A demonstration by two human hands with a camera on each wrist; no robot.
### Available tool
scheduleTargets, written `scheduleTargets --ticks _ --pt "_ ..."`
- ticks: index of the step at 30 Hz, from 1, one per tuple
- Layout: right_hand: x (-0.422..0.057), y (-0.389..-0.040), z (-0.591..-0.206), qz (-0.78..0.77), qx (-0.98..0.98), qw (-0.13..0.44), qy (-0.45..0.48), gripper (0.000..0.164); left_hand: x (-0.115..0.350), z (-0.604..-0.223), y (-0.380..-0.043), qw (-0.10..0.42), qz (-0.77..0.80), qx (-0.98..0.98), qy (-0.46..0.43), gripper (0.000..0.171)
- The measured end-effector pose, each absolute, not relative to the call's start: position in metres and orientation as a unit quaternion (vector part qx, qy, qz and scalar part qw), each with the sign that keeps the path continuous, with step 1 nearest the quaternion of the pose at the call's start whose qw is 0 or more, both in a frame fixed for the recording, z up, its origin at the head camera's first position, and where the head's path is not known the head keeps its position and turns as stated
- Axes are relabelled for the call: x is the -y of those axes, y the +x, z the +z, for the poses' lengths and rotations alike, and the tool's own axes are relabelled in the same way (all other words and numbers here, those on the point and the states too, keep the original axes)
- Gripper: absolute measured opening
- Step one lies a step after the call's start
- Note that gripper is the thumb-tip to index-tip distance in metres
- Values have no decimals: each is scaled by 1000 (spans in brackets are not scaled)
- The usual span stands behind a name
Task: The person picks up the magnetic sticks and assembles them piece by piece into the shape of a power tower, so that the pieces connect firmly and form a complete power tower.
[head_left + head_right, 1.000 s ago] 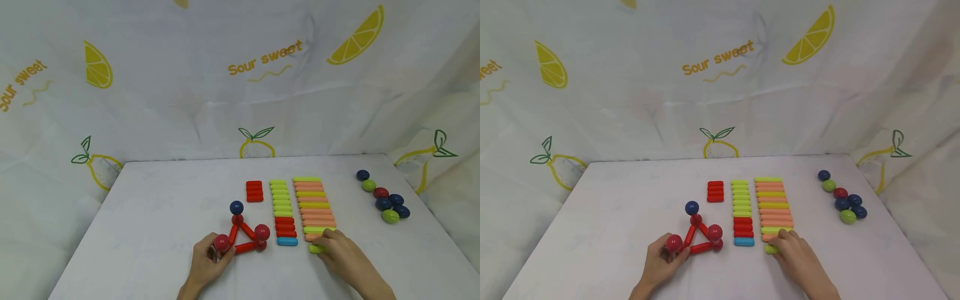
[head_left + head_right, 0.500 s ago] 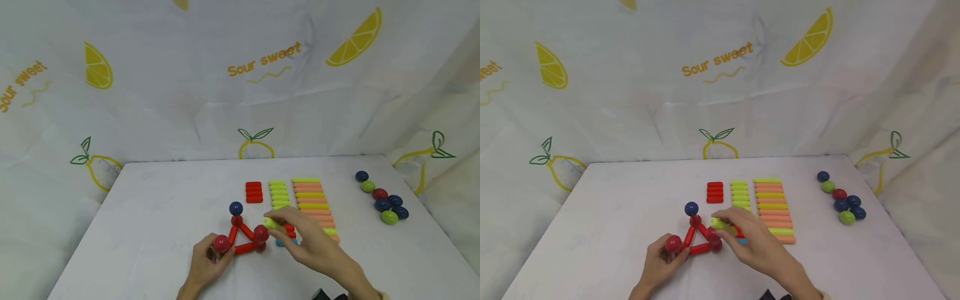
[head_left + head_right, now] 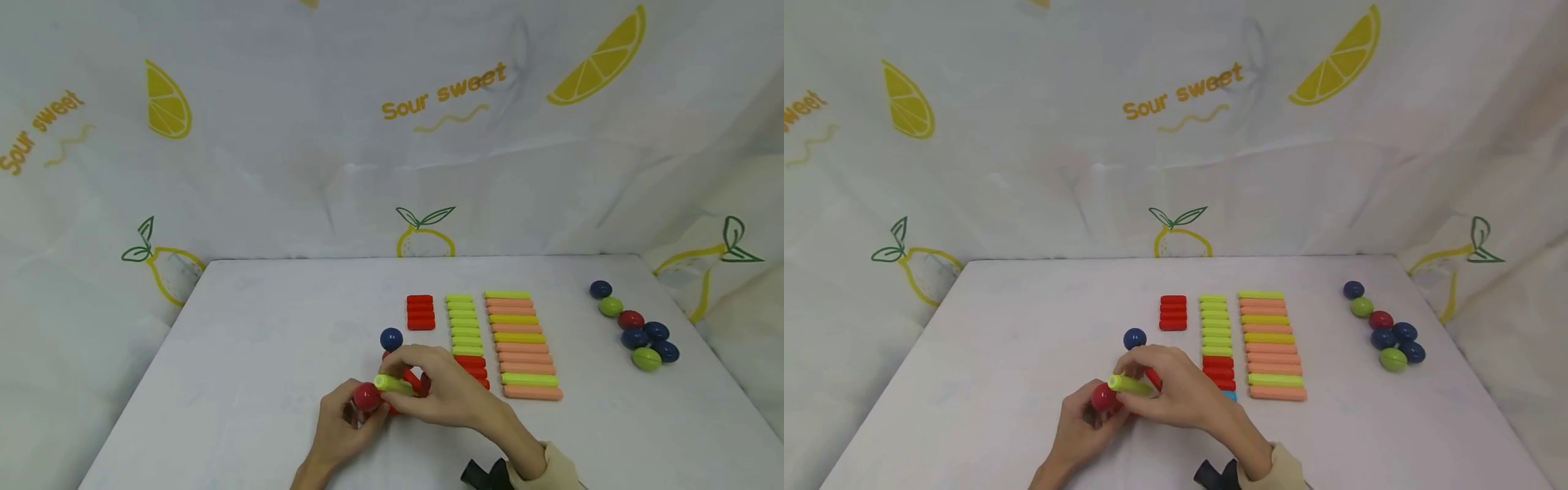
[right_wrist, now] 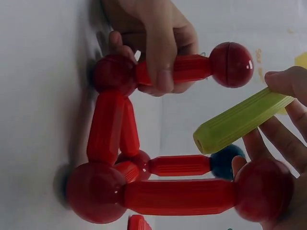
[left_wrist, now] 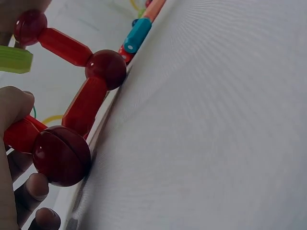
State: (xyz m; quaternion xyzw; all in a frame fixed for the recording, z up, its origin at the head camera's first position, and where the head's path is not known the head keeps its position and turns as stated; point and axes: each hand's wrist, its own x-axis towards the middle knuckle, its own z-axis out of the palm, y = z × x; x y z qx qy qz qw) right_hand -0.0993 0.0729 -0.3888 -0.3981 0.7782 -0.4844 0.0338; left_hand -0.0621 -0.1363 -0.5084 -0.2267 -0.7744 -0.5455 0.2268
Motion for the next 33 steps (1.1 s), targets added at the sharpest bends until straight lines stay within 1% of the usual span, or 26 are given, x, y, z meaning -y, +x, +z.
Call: scheduleTargets --ticks 4,8,12,16,22,31,33 --pt "-75 -103 -393 -469 -790 67 -389 21 136 -508 -63 227 -544 775 -228 29" --pt "-76 -105 -396 -449 -802 102 -380 20 136 -506 -62 229 -544 773 -232 28" --pt "-77 -107 -398 -418 -820 118 -373 18 135 -505 -62 224 -546 774 -229 28" --pt "-76 -107 -398 -387 -837 122 -368 17 136 -505 -61 223 -541 780 -223 28" --pt "-75 -106 -397 -351 -851 120 -372 18 136 -509 -61 238 -540 773 -232 30" --pt "-72 -104 -397 -323 -864 95 -374 14 136 -511 -61 238 -545 768 -238 35" --pt "-73 -104 -396 -319 -867 97 -369 19 136 -510 -61 237 -543 769 -239 34"
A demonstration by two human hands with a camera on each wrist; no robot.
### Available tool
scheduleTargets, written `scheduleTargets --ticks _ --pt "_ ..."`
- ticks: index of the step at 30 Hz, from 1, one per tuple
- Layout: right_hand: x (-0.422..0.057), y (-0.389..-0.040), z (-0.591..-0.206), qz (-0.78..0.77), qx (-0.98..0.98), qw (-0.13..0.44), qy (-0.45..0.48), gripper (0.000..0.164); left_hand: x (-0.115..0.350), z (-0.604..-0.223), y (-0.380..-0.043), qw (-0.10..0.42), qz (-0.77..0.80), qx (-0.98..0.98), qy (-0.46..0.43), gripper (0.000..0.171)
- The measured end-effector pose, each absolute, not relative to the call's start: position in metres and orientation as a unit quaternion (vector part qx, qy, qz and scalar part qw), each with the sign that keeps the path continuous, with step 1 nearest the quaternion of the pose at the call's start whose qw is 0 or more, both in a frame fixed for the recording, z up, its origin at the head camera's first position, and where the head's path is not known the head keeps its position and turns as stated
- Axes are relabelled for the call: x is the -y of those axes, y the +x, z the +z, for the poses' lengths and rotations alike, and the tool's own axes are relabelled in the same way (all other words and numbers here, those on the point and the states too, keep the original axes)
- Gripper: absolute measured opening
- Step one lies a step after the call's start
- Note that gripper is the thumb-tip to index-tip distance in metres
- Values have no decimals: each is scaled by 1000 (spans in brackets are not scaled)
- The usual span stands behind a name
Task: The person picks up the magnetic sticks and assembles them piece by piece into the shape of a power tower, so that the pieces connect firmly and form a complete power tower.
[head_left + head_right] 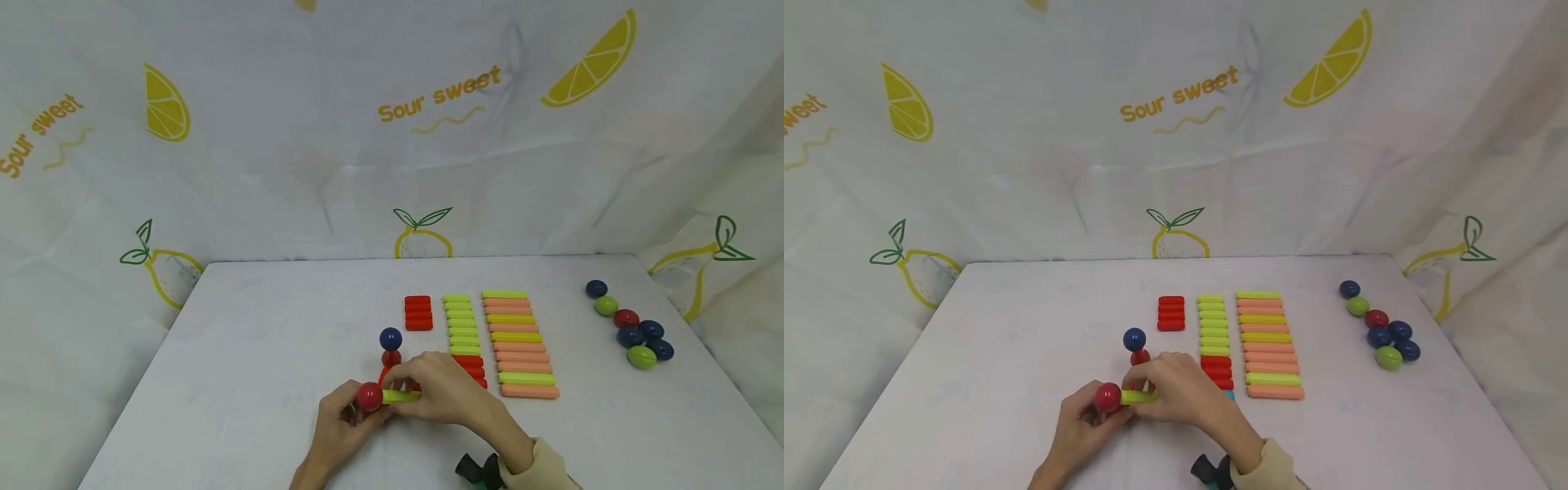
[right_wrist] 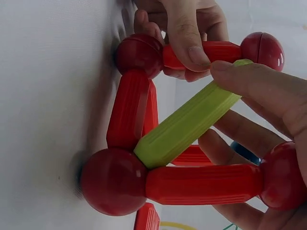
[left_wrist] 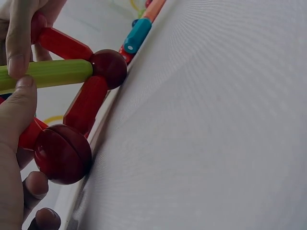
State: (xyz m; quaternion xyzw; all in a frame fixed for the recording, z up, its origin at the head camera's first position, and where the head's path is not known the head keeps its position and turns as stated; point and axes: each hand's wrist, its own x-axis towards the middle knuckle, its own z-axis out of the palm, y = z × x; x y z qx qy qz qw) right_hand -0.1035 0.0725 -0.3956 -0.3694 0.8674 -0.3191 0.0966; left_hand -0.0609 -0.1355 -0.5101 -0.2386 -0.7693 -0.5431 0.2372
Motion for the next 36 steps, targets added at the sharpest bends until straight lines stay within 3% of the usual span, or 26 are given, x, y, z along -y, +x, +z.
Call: scheduleTargets --ticks 7,9,11,18,22,30,36 --pt "-100 -103 -394 -371 -859 125 -329 75 135 -504 -57 189 -514 812 -203 34" --pt "-111 -104 -395 -383 -857 149 -311 82 135 -504 -57 178 -507 821 -194 36" --pt "-119 -105 -397 -383 -857 182 -293 80 136 -504 -58 186 -501 824 -188 38" --pt "-125 -104 -412 -378 -839 257 -295 48 136 -503 -59 252 -503 820 -103 46" --pt "-116 -98 -415 -386 -823 289 -299 42 134 -502 -60 262 -527 806 -53 45" --pt "-86 -79 -419 -342 -818 335 -318 56 135 -497 -59 181 -549 816 9 31" --pt "-69 -69 -424 -315 -811 321 -375 66 139 -493 -57 100 -544 833 -13 49"
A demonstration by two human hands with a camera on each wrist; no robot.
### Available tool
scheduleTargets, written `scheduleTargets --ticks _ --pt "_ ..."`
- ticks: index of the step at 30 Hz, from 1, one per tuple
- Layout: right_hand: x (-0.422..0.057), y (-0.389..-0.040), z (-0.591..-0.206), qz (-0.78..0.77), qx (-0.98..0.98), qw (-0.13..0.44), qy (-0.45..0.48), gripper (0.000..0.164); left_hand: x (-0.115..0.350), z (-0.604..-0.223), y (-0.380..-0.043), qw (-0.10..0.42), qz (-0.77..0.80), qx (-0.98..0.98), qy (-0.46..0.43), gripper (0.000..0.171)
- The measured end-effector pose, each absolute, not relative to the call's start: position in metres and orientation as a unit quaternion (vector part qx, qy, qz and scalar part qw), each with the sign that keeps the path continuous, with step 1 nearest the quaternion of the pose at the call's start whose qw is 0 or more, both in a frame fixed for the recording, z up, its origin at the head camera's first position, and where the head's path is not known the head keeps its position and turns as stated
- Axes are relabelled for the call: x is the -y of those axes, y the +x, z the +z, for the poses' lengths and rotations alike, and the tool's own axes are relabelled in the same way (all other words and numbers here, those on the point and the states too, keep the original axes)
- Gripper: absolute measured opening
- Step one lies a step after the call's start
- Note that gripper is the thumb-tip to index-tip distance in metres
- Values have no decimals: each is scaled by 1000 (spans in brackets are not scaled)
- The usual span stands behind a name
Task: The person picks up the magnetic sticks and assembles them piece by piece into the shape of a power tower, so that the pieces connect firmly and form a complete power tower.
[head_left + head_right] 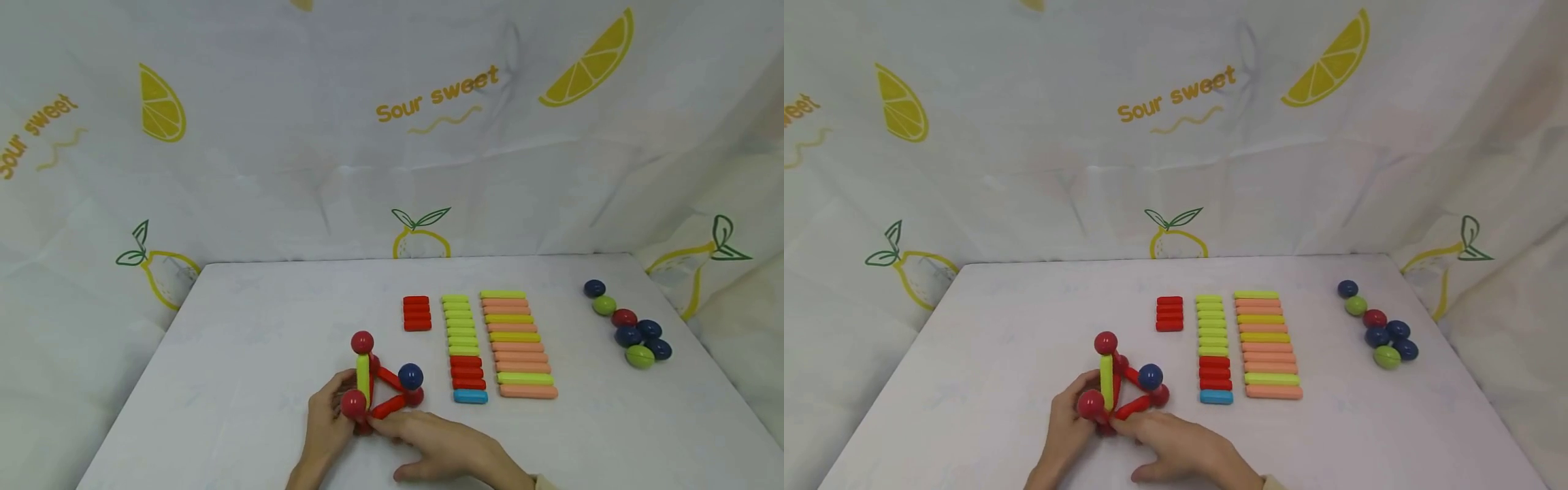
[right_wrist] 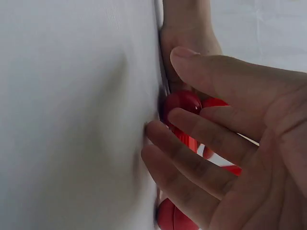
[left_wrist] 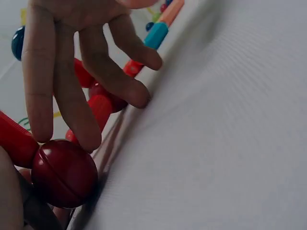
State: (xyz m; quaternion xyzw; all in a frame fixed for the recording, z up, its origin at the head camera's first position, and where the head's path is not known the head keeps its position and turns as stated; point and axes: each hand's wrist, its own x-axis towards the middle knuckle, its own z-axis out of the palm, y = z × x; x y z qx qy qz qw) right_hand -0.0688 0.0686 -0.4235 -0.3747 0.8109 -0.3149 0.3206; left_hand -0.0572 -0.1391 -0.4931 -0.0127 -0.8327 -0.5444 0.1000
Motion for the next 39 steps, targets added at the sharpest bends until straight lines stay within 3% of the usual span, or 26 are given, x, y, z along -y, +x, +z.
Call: scheduleTargets --ticks 6,14,23,34,39 --pt "-69 -64 -422 -308 -808 315 -391 65 149 -490 -57 47 -530 845 -53 76" --pt "-127 -68 -397 -360 -816 334 -305 29 153 -486 -56 -34 -516 849 -103 101" --pt "-206 -86 -400 -228 -952 163 -127 27 145 -490 -56 3 -513 852 -107 80" --pt "-211 -90 -417 -171 -968 159 -93 28 148 -490 -51 -17 -474 871 -131 82" --pt "-207 -85 -423 -145 -976 125 -102 28 147 -491 -52 -8 -503 854 -133 83"
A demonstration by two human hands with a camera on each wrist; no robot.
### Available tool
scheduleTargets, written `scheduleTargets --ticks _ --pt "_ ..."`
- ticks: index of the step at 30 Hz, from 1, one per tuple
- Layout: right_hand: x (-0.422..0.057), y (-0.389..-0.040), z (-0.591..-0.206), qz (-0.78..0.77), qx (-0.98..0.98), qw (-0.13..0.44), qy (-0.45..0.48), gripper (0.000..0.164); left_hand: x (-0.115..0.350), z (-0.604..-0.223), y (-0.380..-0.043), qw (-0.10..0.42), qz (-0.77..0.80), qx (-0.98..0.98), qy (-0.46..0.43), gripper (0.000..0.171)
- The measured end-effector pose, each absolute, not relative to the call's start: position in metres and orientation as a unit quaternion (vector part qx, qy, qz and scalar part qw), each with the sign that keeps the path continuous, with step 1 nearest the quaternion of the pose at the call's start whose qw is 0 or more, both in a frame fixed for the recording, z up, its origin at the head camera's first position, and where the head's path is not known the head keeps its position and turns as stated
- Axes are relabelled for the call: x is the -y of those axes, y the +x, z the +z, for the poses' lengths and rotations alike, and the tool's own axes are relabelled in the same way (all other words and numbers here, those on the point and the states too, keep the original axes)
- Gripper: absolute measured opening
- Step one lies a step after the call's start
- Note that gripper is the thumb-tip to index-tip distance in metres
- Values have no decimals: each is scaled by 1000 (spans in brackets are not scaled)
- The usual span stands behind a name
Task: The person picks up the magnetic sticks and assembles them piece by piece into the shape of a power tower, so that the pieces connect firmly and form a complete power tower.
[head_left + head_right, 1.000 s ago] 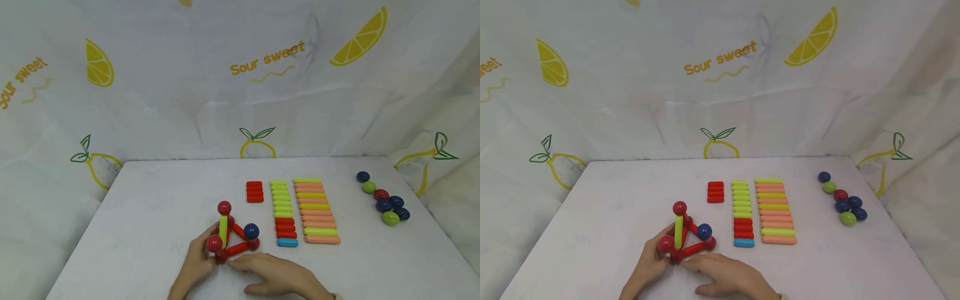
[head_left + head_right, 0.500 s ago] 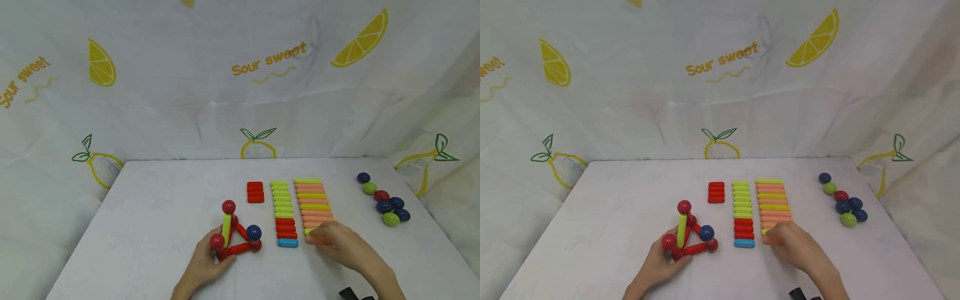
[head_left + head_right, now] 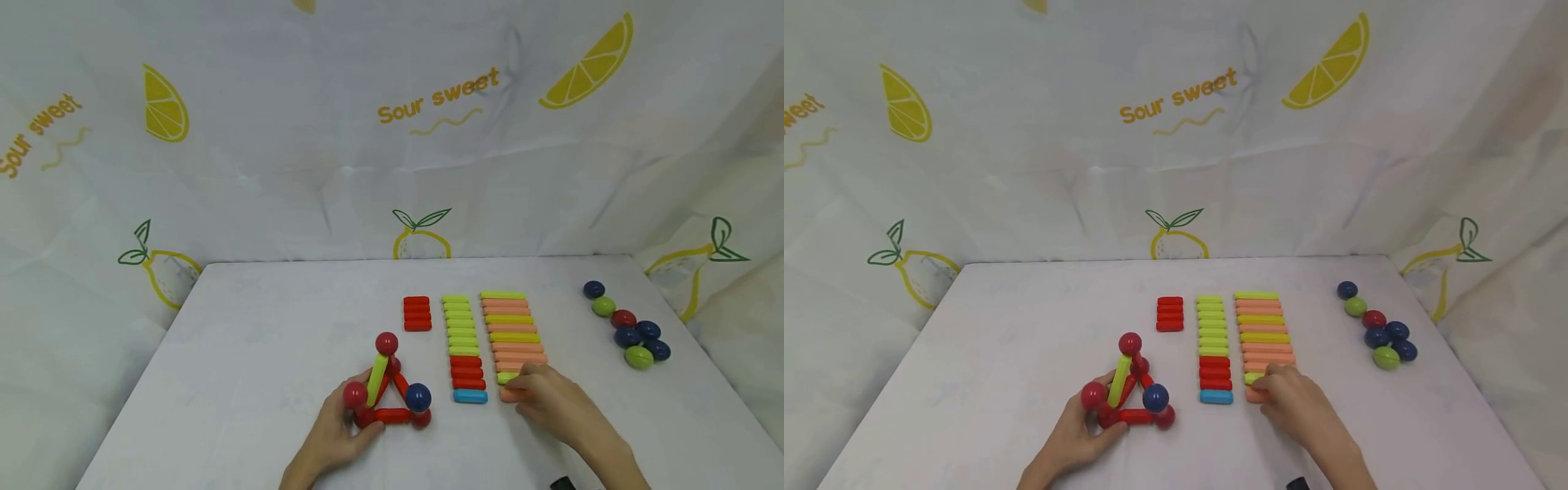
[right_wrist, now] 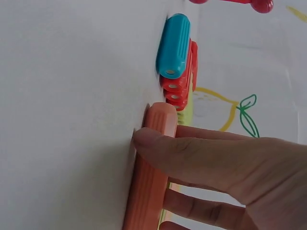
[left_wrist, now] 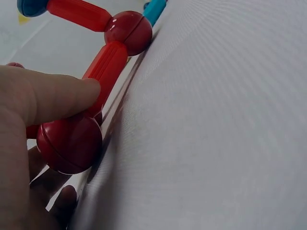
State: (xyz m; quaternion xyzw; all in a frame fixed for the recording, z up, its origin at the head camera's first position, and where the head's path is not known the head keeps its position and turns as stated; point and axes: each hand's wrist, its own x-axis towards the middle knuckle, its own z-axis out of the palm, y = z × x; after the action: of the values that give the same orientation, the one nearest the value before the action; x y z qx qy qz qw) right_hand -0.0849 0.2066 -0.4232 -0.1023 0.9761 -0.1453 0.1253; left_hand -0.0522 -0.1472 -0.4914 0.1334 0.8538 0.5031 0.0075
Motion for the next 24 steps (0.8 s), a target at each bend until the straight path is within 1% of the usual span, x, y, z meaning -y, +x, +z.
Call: scheduleTargets --ticks 2,6,11,13,15,19,21,24 --pt "-207 -83 -426 -140 -978 107 -116 24 147 -493 -53 -8 513 -847 139 80" --pt "-205 -80 -423 -144 -977 86 -133 19 148 -498 -55 -53 524 -836 156 69" --pt "-192 -78 -397 -223 -958 36 -174 26 148 -500 -56 -128 533 -820 165 57" --pt "-182 -76 -383 -269 -942 14 -200 30 148 -500 -57 -158 531 -816 167 54" --pt "-170 -74 -370 -312 -922 -12 -227 35 148 -500 -57 -178 532 -811 167 50" --pt "-137 -72 -353 -398 -870 -85 -280 42 150 -501 -59 -221 535 -791 196 43" --pt "-119 -74 -350 -438 -834 -120 -314 43 151 -501 -60 -246 536 -779 210 41" --pt "-93 -77 -349 -481 -784 -139 -367 38 151 -502 -62 -284 538 -758 236 38"
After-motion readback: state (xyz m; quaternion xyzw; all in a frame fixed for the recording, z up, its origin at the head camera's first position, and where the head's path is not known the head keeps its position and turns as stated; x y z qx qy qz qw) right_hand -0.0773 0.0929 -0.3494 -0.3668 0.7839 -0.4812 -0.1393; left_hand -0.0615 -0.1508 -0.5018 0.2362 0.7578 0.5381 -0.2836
